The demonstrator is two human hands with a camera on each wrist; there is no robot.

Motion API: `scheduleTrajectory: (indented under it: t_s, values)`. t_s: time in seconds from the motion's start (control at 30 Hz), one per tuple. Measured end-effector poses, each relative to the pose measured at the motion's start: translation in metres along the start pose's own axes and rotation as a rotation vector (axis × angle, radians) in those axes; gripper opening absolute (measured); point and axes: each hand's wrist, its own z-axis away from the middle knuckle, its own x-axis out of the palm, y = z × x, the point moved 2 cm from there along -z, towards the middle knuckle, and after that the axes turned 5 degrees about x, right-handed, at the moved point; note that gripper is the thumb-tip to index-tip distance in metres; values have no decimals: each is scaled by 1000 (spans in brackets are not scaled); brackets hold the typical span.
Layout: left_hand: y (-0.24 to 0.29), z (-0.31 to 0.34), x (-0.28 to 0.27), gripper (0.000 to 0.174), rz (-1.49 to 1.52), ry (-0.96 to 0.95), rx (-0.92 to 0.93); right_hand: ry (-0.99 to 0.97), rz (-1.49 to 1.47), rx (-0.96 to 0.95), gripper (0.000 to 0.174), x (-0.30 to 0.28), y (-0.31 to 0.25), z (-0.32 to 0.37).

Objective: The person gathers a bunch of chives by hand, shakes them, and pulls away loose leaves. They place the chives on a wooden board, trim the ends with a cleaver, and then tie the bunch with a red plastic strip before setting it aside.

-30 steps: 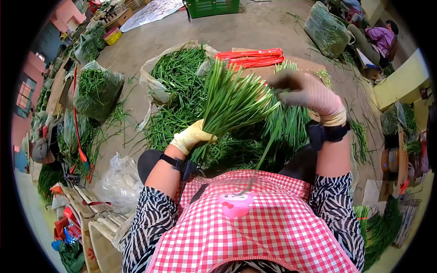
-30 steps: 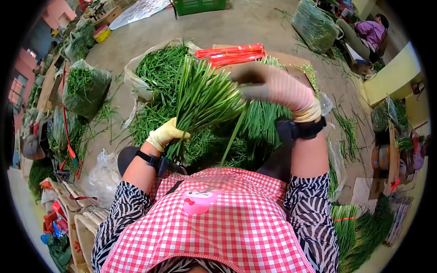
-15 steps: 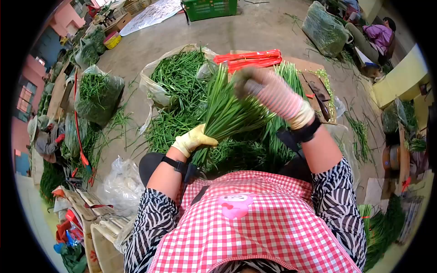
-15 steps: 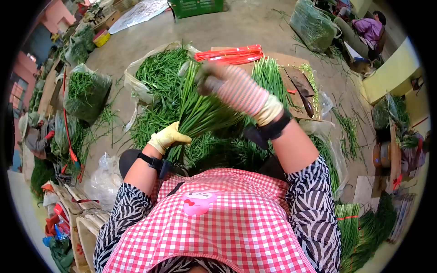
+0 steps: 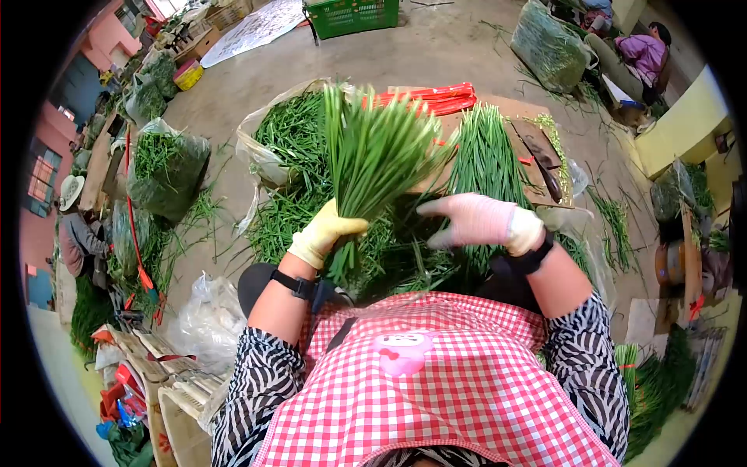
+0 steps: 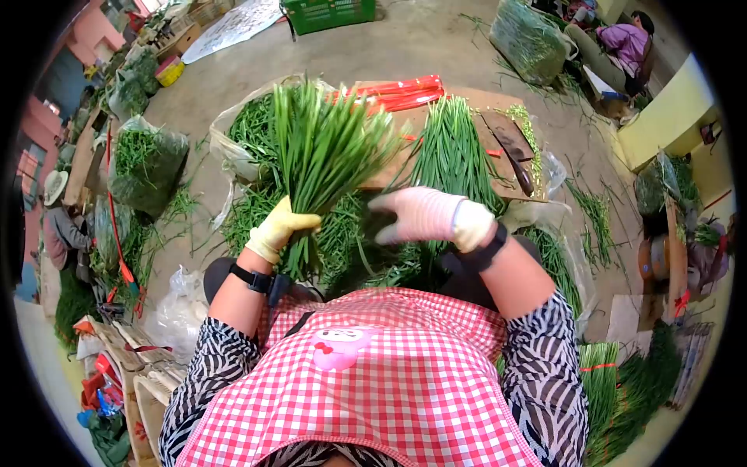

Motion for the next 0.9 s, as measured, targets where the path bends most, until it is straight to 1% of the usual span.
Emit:
scheduleTrajectory:
  t_s: [0.03, 0.07, 0.1, 0.13, 0.17, 0.2, 0.23, 0.27, 0.3, 0.33, 0.37, 0.4, 0.43, 0.47, 0.53, 0.57, 0.6, 0.63, 0.67, 0.7, 0.73, 0.8, 0.83, 0.87, 0.9]
  values:
    - [8, -1, 8, 38, 31, 61, 34, 65, -75, 35, 79, 13, 14, -21]
    - [10, -8, 12, 37, -41, 131, 100, 7, -162, 140, 71, 7, 4, -34]
    - [13, -17, 15, 40, -200, 211, 193, 172, -315, 62, 69, 16, 15, -59]
    - [22, -22, 24, 46, -426, 299, 289, 337, -464, -19, 68, 27, 24, -81]
    - [31, -26, 33, 52, -659, 414, 363, 371, -672, -147, 62, 23, 4, -82]
    - [48, -23, 56, 66, -780, 494, 277, 399, -880, -278, 56, 18, -15, -82]
    - [37, -29, 58, 76, -1008, 541, 357, 310, -1171, -150, 45, 28, -15, -95]
    - [26, -36, 61, 89, -1236, 583, 439, 304, -1375, -92, 37, 34, -13, -104]
    - [29, -40, 69, 94, -1391, 578, 332, 336, -1550, -117, 36, 36, -18, -105]
    - [31, -41, 80, 86, -1407, 604, 400, 370, -1723, -145, 34, 35, -23, -103]
    - [25, -43, 82, 87, -1469, 579, 413, 385, -1787, -134, 32, 36, -18, -109]
    - [17, -45, 83, 89, -1530, 554, 423, 408, -1842, -184, 31, 38, -15, -112]
    - [30, -32, 93, 95, -1524, 468, 387, 465, -1726, -123, 30, 45, 6, -125]
    - [38, -25, 99, 100, -1422, 396, 352, 520, -1609, -64, 31, 49, 26, -135]
    - [36, -12, 85, 101, -1161, 227, 508, 442, -1707, -76, 33, 43, 20, -109]
    - [28, -8, 69, 98, -911, 187, 636, 405, -1755, -85, 34, 39, 16, -98]
    - [24, -2, 55, 98, -764, 225, 558, 437, -1709, -102, 35, 39, 21, -97]
    - [13, -8, 42, 100, -413, 270, 533, 471, -1628, -136, 37, 41, 20, -93]
    - [1, -13, 29, 103, -62, 312, 493, 435, -1618, -184, 35, 43, 16, -92]
    - [-1, -13, 22, 108, 137, 165, 311, 399, -1608, -232, 35, 45, 11, -91]
    - [-7, -10, 26, 96, 208, 66, 219, 203, -1688, -207, 36, 51, -2, -85]
    - [-16, -8, 37, 80, 344, -135, 46, 386, -1280, -236, 40, 62, -15, -94]
    - [-3, -5, 45, 77, 229, -153, 125, 446, -859, -205, 45, 56, -15, -101]
    - [-18, -7, 34, 74, 211, -154, 135, 487, -805, -200, 46, 59, -12, -98]
    - [-19, -4, 31, 71, 204, -229, 96, 489, -670, -191, 46, 55, -16, -93]
